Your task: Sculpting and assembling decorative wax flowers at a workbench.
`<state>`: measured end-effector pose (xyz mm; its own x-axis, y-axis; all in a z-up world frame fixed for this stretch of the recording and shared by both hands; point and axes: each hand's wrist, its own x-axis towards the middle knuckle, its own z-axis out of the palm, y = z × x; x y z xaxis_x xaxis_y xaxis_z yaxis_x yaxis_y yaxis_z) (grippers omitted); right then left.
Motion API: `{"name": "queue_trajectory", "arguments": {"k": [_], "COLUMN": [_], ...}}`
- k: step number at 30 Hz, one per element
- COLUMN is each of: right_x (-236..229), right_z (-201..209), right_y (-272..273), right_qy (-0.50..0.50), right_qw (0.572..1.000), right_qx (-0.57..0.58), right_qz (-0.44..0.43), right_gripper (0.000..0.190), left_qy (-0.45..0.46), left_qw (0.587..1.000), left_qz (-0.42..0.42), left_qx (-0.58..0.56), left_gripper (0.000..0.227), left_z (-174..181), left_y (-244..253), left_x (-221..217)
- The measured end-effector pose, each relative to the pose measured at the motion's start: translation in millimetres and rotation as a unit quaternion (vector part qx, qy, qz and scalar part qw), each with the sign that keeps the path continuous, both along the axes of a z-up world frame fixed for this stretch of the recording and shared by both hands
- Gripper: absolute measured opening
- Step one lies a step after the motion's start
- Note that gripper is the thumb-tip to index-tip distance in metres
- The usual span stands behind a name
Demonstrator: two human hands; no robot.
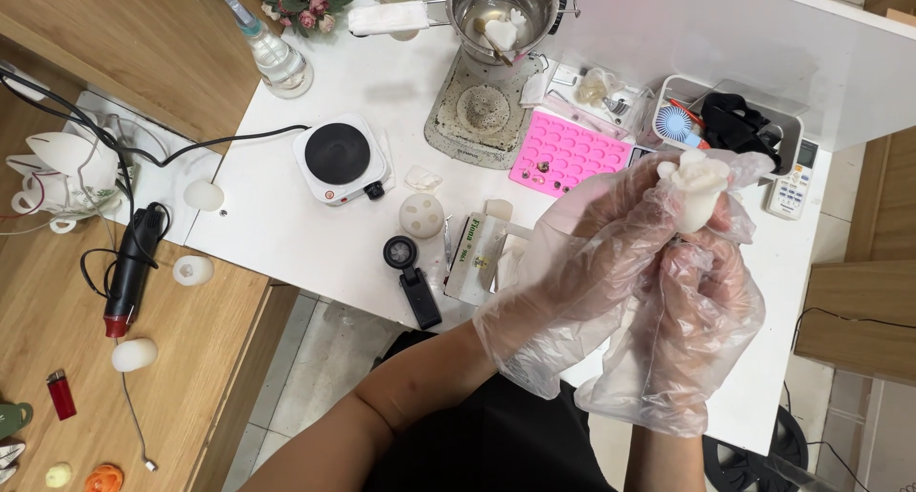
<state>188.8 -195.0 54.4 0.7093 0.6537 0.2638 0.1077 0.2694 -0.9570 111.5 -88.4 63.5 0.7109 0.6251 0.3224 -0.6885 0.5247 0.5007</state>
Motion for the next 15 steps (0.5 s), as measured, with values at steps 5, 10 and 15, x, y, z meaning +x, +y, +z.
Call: {"name": "queue_trajectory", "arguments": {"k": [5,10,15], "right_x": [-17,-17,-24], "right_z": [34,32,34], "right_y": [7,8,10], "right_qy": [-0.003,0.001,-0.031], "right_qw": [0.999,0.999,0.997], "right_qx": [-0.035,-0.049,-0.060], "right_qz": [-0.012,-0.010,-0.027], "right_gripper": [0.022,0.019,0.014], "left_qy": [-0.018,-0.025,-0.033], "left_qw": [0.999,0.998,0.998], "left_qz": [-0.028,-0.034,-0.022], "left_qx": [-0.014,-0.044,-0.048], "left_gripper": [0.037,0.037,0.040], "left_z": [2,-6,-9], "left_y": [-2,-5,-5], "left_x": [-3,-1,2]}}
